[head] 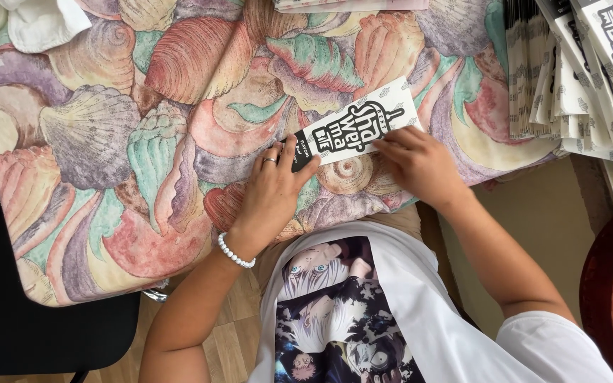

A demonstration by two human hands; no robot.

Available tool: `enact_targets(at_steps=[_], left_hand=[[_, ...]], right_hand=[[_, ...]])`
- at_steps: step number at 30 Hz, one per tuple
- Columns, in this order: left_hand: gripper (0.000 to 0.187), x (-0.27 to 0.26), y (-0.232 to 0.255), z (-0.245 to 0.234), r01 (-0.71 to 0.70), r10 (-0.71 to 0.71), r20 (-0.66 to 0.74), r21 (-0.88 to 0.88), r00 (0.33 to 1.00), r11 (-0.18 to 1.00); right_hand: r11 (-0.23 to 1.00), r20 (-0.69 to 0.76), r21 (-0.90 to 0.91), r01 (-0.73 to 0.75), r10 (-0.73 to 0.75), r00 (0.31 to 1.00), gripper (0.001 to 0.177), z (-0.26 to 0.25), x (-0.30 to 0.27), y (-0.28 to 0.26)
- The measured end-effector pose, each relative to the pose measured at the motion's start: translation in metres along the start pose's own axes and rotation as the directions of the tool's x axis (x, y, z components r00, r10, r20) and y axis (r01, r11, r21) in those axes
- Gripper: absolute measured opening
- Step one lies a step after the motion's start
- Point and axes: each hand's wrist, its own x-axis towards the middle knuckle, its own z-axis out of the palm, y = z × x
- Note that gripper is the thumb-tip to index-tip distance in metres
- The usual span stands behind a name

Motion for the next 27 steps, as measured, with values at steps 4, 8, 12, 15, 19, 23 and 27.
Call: enact_targets(at_steps=[4,8,12,15,19,23,27], left_hand=[[0.053,0.008,0.008,-0.002,-0.009,0.008,0.016,0.101,1.000,0.995],[0.047,0.009,0.008,-0.005,0.033,-0.037,0.054,0.079,0.998,0.996],[0.052,0.006,0.006,-0.006,0.022,-0.024,0.060,0.030,0.998,0.999],[0.053,0.007,0.006,-0.011,0.015,-0.015,0.086,-0.005,0.996,1.000],[0.077,0.005,0.010,0.009,0.002,-0.025,0.090,0.245,0.996,0.969],[0.067,0.010,0.018,-0.017,0.019,-0.054,0.158,0.215,0.986,0.976],[0.054,0.006,0.016,-0.014,0.020,-0.028,0.096,0.089,0.995,0.996]], right_hand=[[0.999,-0.015,0.035,0.020,-0.019,1.000,0.028,0.020,0.047,-0.036],[0.998,0.066,0.061,0.003,-0.007,0.998,0.033,0.027,0.085,-0.051],[0.988,0.122,0.120,-0.093,0.078,0.989,0.031,0.028,0.080,-0.013],[0.978,0.093,0.014,-0.210,0.208,0.974,0.035,0.026,0.044,0.066],[0.900,0.132,-0.377,-0.217,0.285,0.950,0.028,-0.004,0.019,0.108],[0.964,-0.056,-0.263,-0.037,0.023,0.998,0.016,0.007,0.004,0.049],[0.979,-0.124,-0.091,0.182,-0.193,0.973,0.017,0.021,-0.008,-0.002]])
